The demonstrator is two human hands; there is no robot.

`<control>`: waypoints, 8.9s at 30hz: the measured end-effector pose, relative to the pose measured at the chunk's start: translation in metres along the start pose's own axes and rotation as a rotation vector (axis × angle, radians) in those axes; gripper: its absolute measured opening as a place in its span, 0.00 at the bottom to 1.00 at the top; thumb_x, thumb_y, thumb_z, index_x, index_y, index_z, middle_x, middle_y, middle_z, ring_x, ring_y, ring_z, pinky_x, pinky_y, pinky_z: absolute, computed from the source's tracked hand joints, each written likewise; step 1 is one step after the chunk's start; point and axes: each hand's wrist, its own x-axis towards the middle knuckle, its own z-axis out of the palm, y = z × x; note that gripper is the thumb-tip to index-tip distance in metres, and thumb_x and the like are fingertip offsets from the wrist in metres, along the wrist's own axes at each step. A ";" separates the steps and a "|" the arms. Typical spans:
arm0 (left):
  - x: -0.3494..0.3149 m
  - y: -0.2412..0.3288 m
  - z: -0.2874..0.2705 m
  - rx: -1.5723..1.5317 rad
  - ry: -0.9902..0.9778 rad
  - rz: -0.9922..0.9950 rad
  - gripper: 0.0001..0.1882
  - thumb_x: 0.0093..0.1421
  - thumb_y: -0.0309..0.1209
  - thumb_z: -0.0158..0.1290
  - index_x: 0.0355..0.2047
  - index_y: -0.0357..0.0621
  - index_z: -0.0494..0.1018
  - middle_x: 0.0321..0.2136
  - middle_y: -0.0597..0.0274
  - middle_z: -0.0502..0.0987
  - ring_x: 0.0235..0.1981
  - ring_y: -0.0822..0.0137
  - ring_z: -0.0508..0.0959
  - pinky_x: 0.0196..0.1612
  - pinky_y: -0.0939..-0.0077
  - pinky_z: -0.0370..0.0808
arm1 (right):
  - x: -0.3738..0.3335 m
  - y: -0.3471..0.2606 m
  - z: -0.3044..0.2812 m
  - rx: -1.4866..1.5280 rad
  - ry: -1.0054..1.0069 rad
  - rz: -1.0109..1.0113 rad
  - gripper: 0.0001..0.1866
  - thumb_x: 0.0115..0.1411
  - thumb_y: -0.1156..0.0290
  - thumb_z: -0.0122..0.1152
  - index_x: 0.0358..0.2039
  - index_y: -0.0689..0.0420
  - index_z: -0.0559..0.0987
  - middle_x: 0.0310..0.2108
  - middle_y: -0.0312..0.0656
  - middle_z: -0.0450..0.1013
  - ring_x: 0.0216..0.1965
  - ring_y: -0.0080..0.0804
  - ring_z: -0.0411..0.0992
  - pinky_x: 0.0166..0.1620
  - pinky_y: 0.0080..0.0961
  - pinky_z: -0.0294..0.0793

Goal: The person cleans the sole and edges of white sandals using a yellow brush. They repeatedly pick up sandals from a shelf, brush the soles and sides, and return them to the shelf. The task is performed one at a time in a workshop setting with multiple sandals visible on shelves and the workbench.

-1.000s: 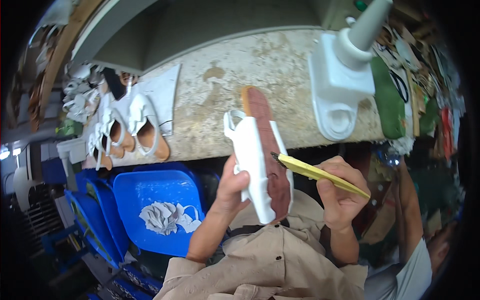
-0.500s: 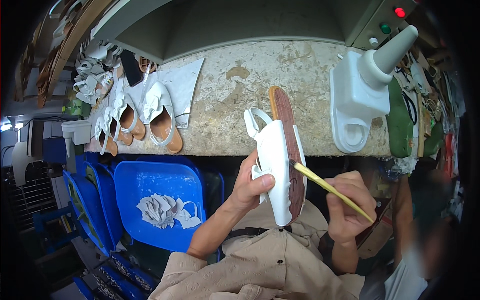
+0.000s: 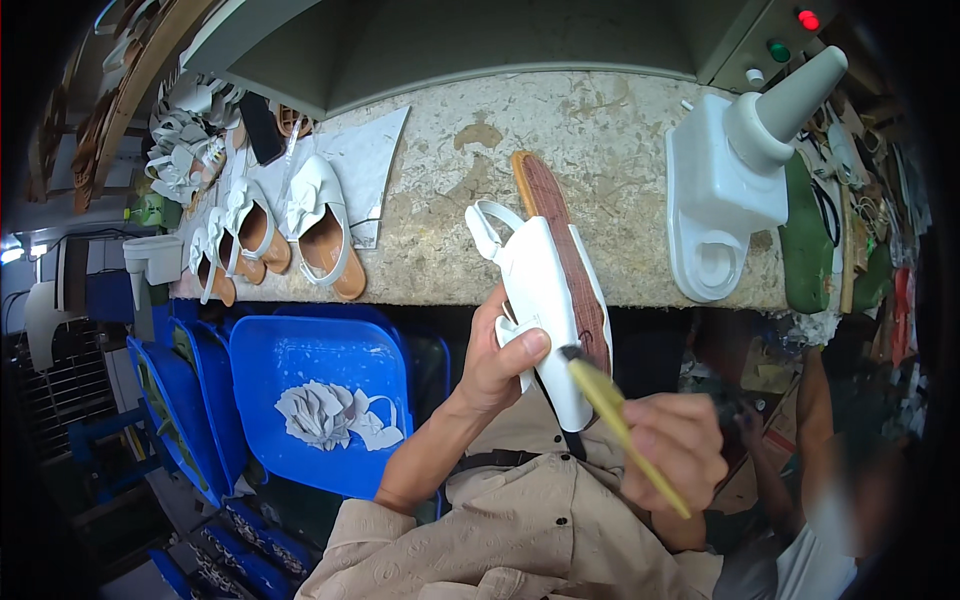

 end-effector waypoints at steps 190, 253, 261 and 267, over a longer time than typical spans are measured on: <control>0.004 0.033 0.021 1.028 -0.131 1.110 0.37 0.34 0.29 0.74 0.49 0.47 0.77 0.49 0.56 0.69 0.55 0.46 0.73 0.55 0.56 0.75 | 0.038 0.031 -0.051 0.484 0.061 0.113 0.10 0.54 0.76 0.70 0.34 0.59 0.76 0.28 0.49 0.80 0.26 0.35 0.76 0.28 0.24 0.74; -0.012 0.029 0.021 0.781 -0.157 0.567 0.42 0.44 0.30 0.70 0.60 0.33 0.67 0.39 0.57 0.72 0.41 0.68 0.72 0.46 0.77 0.69 | 0.019 0.009 -0.021 0.256 0.079 -0.158 0.09 0.55 0.73 0.67 0.37 0.59 0.79 0.37 0.47 0.79 0.33 0.40 0.77 0.31 0.25 0.79; -0.011 0.025 0.019 0.650 -0.190 0.425 0.39 0.49 0.29 0.68 0.60 0.30 0.66 0.42 0.59 0.69 0.43 0.69 0.70 0.47 0.78 0.67 | 0.009 0.015 -0.014 0.193 0.224 -0.122 0.09 0.54 0.75 0.65 0.37 0.61 0.79 0.37 0.49 0.79 0.29 0.40 0.75 0.30 0.25 0.77; -0.012 0.026 0.021 0.599 -0.196 0.355 0.27 0.52 0.33 0.66 0.49 0.30 0.72 0.39 0.60 0.68 0.41 0.70 0.69 0.44 0.79 0.65 | 0.000 0.013 -0.008 0.154 0.185 -0.131 0.10 0.53 0.79 0.63 0.37 0.62 0.79 0.38 0.52 0.79 0.31 0.42 0.76 0.33 0.28 0.79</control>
